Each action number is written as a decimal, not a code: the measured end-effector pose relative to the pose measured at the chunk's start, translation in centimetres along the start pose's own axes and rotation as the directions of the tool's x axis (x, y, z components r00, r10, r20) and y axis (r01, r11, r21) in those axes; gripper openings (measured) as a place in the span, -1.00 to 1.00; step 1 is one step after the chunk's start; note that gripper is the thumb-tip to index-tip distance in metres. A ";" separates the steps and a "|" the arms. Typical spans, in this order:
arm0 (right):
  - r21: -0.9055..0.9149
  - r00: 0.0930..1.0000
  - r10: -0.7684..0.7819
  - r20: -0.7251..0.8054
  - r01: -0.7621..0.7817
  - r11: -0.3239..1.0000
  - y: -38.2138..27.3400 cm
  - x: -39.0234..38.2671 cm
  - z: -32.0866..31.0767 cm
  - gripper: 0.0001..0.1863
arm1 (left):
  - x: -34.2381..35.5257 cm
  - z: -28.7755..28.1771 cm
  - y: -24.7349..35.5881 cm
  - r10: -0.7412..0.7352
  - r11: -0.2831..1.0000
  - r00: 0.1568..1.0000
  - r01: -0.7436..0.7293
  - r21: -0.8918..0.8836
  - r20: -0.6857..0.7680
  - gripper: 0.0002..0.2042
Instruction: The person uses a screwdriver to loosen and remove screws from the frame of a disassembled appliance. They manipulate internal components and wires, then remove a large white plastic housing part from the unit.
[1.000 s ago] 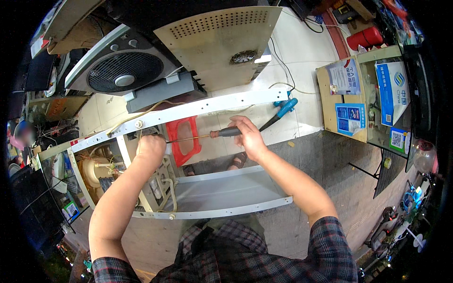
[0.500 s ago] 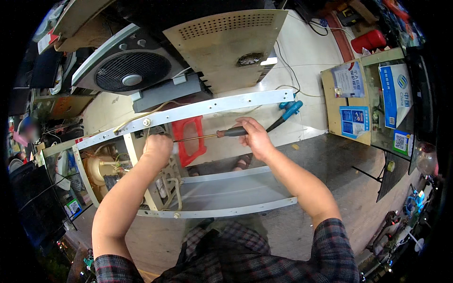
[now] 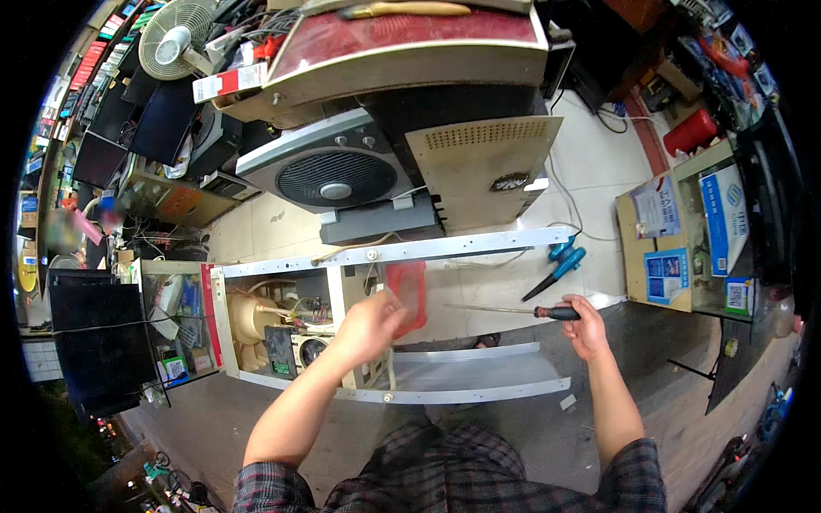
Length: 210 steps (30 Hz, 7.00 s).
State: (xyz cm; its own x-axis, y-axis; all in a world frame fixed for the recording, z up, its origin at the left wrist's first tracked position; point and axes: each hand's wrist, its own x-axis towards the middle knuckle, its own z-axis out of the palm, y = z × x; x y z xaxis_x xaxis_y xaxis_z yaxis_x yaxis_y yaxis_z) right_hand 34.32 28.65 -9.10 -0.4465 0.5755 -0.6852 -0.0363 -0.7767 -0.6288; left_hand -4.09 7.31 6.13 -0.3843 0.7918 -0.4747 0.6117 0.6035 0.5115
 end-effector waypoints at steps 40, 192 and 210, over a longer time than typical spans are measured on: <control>0.206 0.979 -0.201 0.021 0.192 0.960 -5.0 -6.0 3.0 -0.74 | -5.1 1.1 0.9 -0.030 -0.331 0.992 0.106 -0.938 0.122 -0.63; -0.409 0.945 -0.058 0.322 0.194 0.892 6.9 8.4 9.5 -0.56 | 8.2 15.1 -8.7 -0.509 -0.116 0.842 0.141 -0.983 0.181 -0.73; -0.656 0.941 0.200 0.273 0.030 0.754 5.8 9.4 8.6 -0.61 | 8.1 15.2 -9.3 -0.533 -0.177 0.830 0.079 -0.981 0.163 -0.74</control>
State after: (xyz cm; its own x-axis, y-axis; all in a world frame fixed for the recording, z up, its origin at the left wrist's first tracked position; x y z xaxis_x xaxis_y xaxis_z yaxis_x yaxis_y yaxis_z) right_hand 22.23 27.37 -15.99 -0.6718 0.3161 -0.6699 0.5457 -0.4003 -0.7361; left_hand -2.40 6.67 -13.40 -0.5322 0.3204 -0.7837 -0.8170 0.0483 0.5746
